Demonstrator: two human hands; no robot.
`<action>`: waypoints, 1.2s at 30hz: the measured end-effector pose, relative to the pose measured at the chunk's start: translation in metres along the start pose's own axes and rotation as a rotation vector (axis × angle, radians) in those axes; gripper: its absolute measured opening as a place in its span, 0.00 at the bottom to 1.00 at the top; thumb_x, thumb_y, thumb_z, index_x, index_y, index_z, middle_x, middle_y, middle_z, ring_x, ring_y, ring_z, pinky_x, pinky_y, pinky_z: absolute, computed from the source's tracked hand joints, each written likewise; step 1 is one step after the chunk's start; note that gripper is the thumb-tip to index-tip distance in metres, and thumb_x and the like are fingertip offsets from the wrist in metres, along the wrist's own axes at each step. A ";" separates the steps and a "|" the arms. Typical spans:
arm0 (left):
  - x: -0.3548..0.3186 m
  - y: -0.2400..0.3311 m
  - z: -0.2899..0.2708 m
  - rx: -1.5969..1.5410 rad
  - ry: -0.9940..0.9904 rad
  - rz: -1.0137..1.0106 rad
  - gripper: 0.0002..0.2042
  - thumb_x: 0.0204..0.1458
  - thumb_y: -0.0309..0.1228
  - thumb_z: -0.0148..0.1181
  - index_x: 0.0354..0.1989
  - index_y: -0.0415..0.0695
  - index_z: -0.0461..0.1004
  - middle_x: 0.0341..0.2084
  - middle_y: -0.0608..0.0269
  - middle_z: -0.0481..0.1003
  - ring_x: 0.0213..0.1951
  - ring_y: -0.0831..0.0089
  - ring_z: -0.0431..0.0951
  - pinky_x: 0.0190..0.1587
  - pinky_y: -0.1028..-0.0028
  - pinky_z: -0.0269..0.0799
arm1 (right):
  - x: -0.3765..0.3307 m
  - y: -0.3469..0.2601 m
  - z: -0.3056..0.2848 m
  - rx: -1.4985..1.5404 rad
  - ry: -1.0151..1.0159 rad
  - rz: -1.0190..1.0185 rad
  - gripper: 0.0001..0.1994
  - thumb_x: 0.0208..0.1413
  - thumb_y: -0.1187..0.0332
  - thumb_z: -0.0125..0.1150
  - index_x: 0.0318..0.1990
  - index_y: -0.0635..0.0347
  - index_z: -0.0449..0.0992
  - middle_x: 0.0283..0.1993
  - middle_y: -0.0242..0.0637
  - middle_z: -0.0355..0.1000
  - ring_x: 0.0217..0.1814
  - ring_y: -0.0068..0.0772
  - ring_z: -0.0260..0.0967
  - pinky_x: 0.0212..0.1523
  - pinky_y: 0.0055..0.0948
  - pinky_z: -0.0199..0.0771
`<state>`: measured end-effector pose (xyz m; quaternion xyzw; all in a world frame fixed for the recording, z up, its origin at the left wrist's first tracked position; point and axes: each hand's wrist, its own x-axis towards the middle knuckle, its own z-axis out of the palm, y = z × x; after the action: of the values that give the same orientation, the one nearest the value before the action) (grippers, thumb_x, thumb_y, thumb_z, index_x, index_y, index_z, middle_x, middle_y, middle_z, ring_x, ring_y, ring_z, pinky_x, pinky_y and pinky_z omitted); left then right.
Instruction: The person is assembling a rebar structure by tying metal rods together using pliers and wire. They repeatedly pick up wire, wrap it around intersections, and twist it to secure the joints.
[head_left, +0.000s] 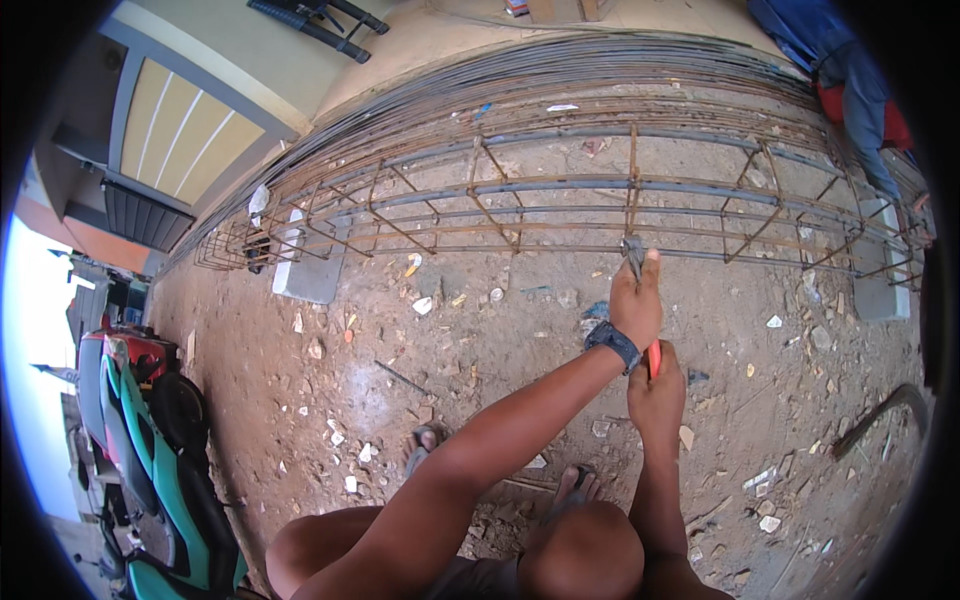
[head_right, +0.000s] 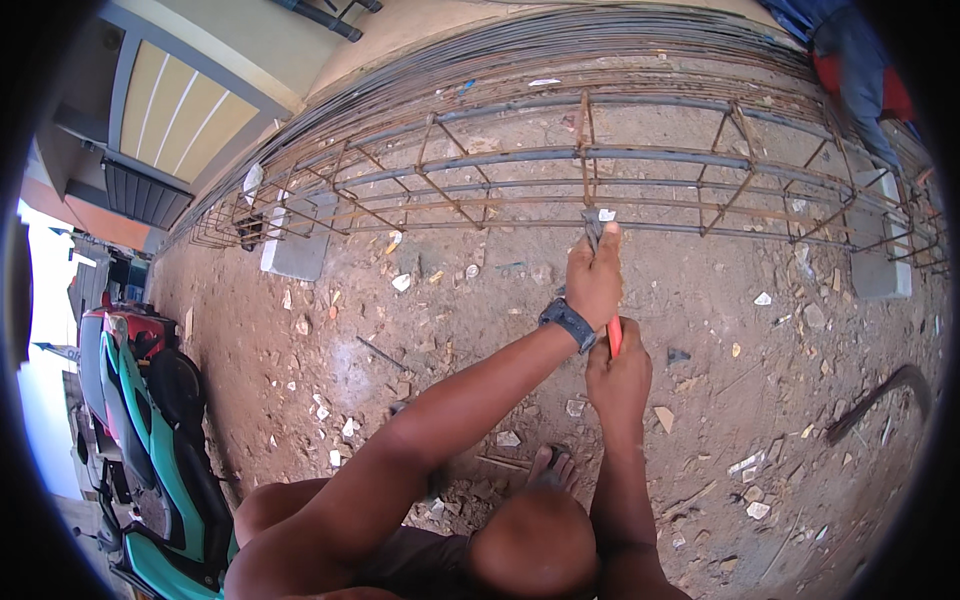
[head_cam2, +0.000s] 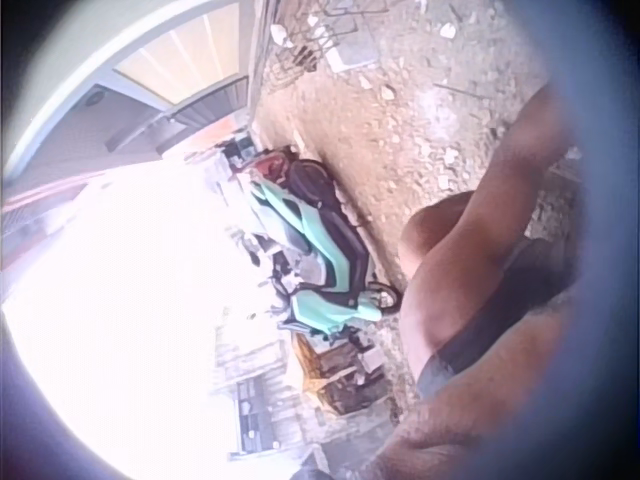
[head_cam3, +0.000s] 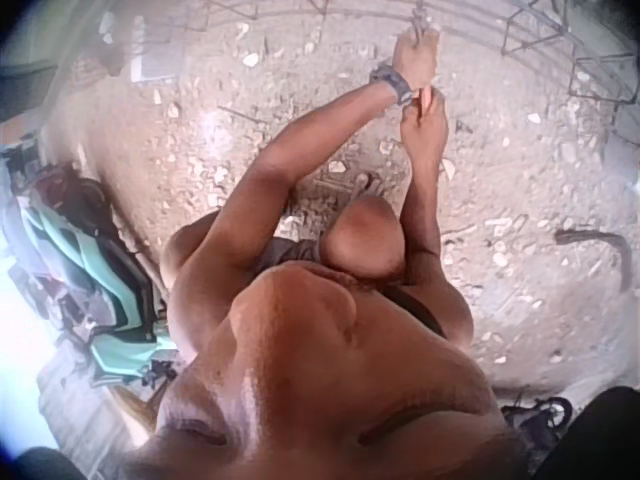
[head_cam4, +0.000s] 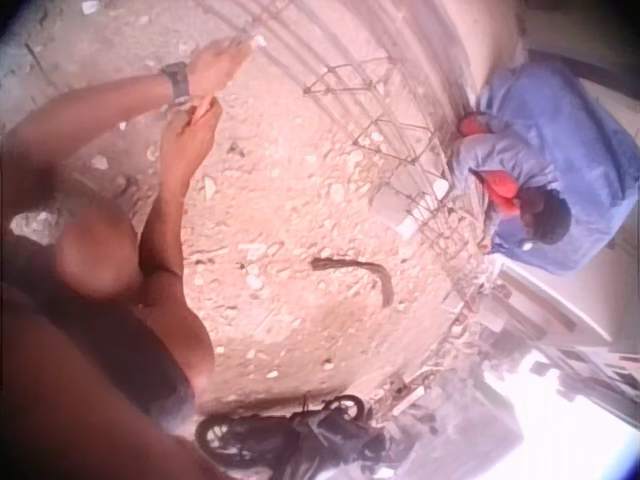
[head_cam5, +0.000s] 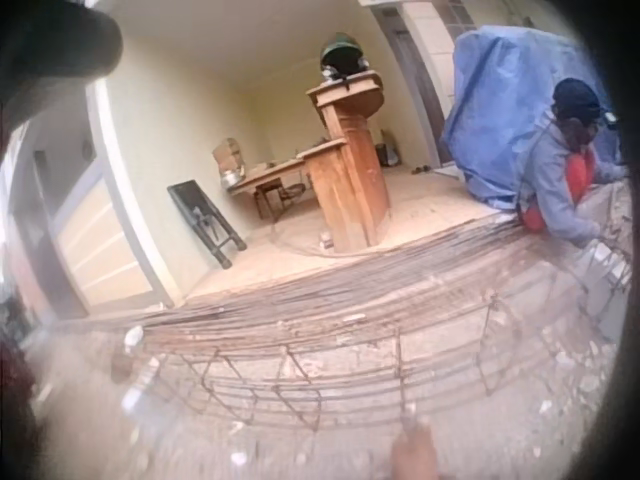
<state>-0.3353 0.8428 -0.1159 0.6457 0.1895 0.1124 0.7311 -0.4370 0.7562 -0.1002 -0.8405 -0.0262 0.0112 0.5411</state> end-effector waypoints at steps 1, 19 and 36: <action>0.000 0.002 0.001 0.084 0.025 0.058 0.18 0.66 0.45 0.52 0.27 0.46 0.66 0.14 0.73 0.62 0.16 0.81 0.60 0.17 0.73 0.56 | 0.007 0.013 0.008 -0.034 -0.023 0.011 0.13 0.56 0.75 0.55 0.49 0.65 0.71 0.31 0.48 0.75 0.33 0.52 0.76 0.36 0.44 0.73; 0.014 0.047 -0.037 -0.507 -0.592 -0.542 0.18 0.62 0.49 0.56 0.27 0.52 0.64 0.15 0.77 0.61 0.15 0.83 0.63 0.17 0.79 0.59 | 0.004 0.028 0.019 1.727 -1.111 0.421 0.27 0.61 0.43 0.58 0.47 0.61 0.72 0.21 0.28 0.67 0.16 0.22 0.63 0.15 0.21 0.62; 0.008 0.079 -0.127 0.243 -0.696 -0.212 0.13 0.66 0.36 0.54 0.46 0.37 0.74 0.30 0.64 0.76 0.26 0.78 0.78 0.29 0.76 0.77 | -0.015 0.011 0.053 2.034 -1.032 0.171 0.21 0.56 0.56 0.58 0.51 0.58 0.65 0.18 0.27 0.62 0.14 0.20 0.58 0.18 0.23 0.59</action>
<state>-0.3756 0.9720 -0.0509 0.7042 0.0077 -0.2129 0.6773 -0.4541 0.7989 -0.1319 0.0924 -0.1667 0.4077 0.8930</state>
